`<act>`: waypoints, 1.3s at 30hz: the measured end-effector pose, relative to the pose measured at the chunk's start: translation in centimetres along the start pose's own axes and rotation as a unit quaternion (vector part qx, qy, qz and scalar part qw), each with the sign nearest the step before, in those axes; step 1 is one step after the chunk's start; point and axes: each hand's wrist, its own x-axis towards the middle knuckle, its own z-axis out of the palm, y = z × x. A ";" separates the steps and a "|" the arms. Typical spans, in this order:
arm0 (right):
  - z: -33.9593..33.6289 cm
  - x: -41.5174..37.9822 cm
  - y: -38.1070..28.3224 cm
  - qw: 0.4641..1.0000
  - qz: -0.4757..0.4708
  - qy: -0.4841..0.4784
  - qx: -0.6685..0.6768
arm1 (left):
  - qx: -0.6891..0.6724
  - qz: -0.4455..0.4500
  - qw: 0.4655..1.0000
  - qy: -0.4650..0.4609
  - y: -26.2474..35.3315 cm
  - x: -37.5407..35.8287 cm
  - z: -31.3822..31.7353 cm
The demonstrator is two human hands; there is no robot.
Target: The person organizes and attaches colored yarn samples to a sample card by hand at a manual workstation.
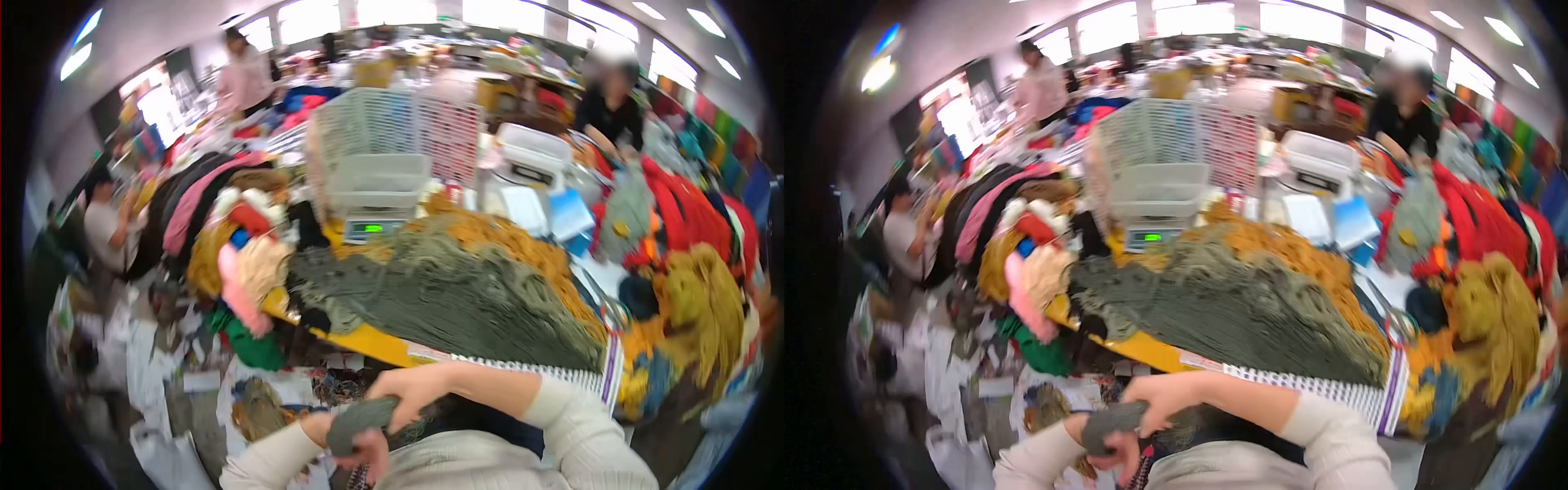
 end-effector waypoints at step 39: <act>-1.8 -8.1 0.0 0.969 0.222 -0.018 -0.109 | 0.492 0.053 0.691 0.527 1.2 -7.9 13.7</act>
